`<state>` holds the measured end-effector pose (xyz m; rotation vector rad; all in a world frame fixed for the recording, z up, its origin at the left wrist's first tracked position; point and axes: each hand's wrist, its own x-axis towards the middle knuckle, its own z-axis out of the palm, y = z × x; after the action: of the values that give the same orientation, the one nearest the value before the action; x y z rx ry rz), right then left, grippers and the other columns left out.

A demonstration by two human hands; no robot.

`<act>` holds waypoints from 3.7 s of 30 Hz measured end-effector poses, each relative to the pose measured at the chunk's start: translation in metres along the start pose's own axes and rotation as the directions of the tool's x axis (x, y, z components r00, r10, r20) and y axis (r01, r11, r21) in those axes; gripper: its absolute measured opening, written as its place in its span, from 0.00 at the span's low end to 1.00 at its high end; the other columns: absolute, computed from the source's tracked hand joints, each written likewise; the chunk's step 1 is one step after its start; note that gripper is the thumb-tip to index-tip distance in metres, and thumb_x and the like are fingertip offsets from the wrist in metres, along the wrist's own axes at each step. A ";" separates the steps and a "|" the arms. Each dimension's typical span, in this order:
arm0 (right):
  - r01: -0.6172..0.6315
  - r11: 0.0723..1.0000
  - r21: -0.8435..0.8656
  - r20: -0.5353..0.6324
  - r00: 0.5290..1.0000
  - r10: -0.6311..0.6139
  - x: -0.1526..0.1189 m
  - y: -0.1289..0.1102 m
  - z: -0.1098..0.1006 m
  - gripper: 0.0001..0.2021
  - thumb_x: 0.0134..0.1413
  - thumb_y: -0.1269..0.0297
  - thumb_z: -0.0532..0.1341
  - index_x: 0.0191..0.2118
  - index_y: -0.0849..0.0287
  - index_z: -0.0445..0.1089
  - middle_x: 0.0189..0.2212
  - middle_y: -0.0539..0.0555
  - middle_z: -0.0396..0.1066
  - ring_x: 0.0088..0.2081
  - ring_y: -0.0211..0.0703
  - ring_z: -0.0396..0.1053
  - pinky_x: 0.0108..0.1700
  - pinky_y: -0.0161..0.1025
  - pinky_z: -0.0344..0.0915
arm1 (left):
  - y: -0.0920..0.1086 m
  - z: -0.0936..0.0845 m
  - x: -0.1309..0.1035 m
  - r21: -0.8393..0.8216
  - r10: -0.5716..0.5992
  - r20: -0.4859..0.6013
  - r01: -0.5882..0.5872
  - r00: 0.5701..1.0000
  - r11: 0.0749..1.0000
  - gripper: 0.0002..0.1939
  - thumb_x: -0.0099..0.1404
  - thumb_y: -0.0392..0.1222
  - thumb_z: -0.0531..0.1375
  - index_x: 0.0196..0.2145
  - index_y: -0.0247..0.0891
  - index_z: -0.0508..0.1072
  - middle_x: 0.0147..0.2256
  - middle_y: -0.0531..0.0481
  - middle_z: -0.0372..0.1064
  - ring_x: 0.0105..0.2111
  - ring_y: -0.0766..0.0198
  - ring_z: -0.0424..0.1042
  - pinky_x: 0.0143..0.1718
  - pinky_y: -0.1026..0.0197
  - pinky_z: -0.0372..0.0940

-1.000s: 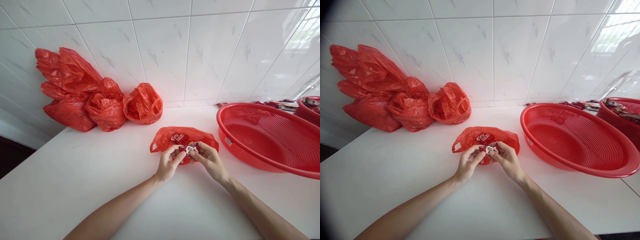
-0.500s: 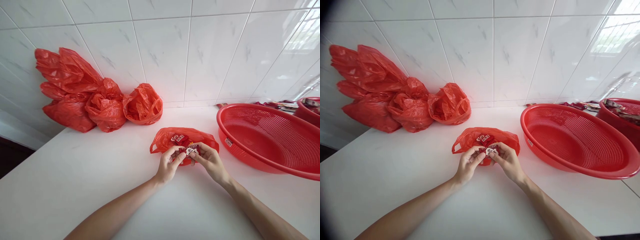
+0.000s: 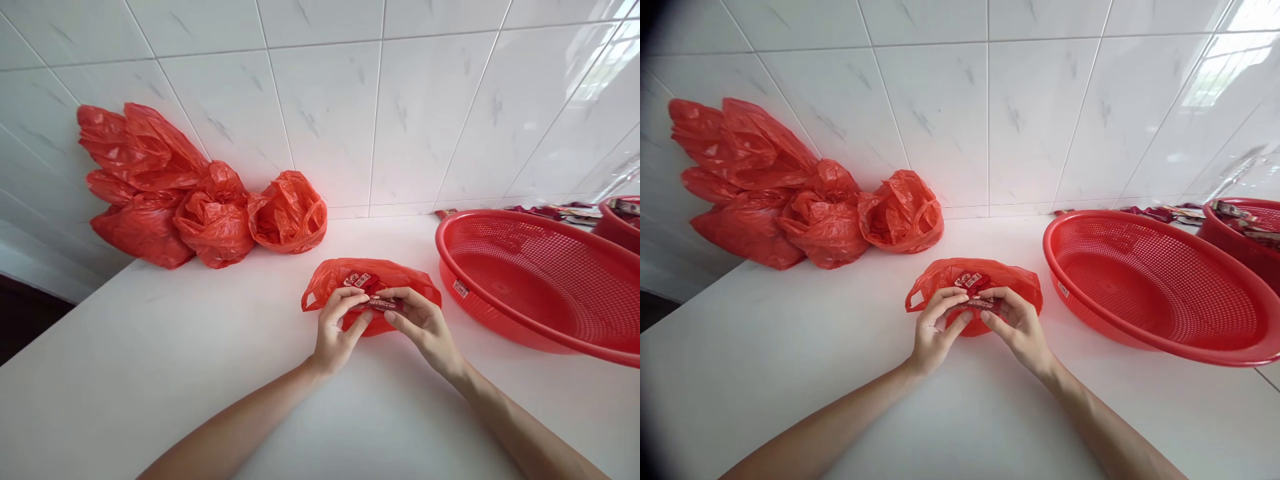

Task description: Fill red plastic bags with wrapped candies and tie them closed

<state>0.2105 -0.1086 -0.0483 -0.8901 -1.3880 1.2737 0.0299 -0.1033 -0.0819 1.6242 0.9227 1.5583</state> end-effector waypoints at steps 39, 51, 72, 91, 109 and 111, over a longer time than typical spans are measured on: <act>0.009 0.999 0.040 0.010 1.000 -0.009 0.001 0.006 0.002 0.15 0.59 0.57 0.66 0.50 0.53 0.72 0.39 0.54 0.77 0.29 0.40 0.73 0.36 0.45 0.77 | 0.013 -0.001 0.014 -0.287 -0.368 0.071 0.372 0.927 0.883 0.18 0.53 0.37 0.71 0.44 0.40 0.80 0.28 0.54 0.71 0.33 0.64 0.73 0.44 0.57 0.73; 0.072 0.997 -0.008 -0.025 0.997 -0.072 0.001 0.011 0.000 0.13 0.59 0.57 0.66 0.49 0.50 0.77 0.39 0.54 0.80 0.26 0.39 0.73 0.31 0.44 0.77 | 0.008 -0.005 0.019 -0.243 -0.407 0.086 0.415 0.909 0.877 0.19 0.52 0.42 0.72 0.44 0.41 0.82 0.25 0.55 0.69 0.29 0.64 0.71 0.42 0.56 0.73; 0.048 0.998 0.041 -0.014 0.999 -0.047 0.002 0.009 -0.002 0.09 0.60 0.60 0.66 0.46 0.52 0.78 0.36 0.52 0.79 0.28 0.38 0.76 0.34 0.40 0.78 | 0.004 -0.011 0.023 -0.314 -0.437 0.255 0.501 0.863 0.807 0.18 0.55 0.42 0.72 0.44 0.39 0.80 0.39 0.48 0.79 0.43 0.57 0.77 0.51 0.52 0.72; 0.038 0.999 0.037 -0.029 0.999 -0.037 0.002 0.014 -0.001 0.10 0.59 0.58 0.67 0.45 0.54 0.78 0.34 0.52 0.80 0.27 0.40 0.77 0.34 0.43 0.78 | 0.012 -0.008 0.024 -0.262 -0.461 0.202 0.501 0.864 0.825 0.15 0.53 0.39 0.72 0.40 0.40 0.83 0.33 0.49 0.80 0.36 0.61 0.78 0.47 0.55 0.74; 0.050 0.998 -0.039 -0.093 0.994 -0.053 0.001 0.011 0.003 0.10 0.59 0.55 0.67 0.43 0.53 0.80 0.38 0.55 0.81 0.41 0.48 0.79 0.44 0.42 0.78 | 0.016 -0.013 0.028 0.226 -0.057 0.267 -0.005 0.962 0.974 0.10 0.73 0.42 0.55 0.38 0.38 0.74 0.37 0.47 0.75 0.40 0.61 0.73 0.43 0.59 0.68; 0.052 0.998 -0.037 -0.095 0.994 -0.056 0.001 0.010 0.003 0.10 0.59 0.56 0.67 0.42 0.53 0.81 0.37 0.54 0.81 0.41 0.47 0.79 0.45 0.42 0.78 | 0.018 -0.011 0.026 0.240 -0.031 0.263 -0.034 0.964 0.970 0.10 0.74 0.42 0.53 0.39 0.38 0.73 0.38 0.47 0.74 0.40 0.61 0.73 0.42 0.60 0.68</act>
<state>0.2068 -0.1070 -0.0577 -0.9198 -1.3526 1.1544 0.0203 -0.0904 -0.0529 1.9491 0.9927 1.2245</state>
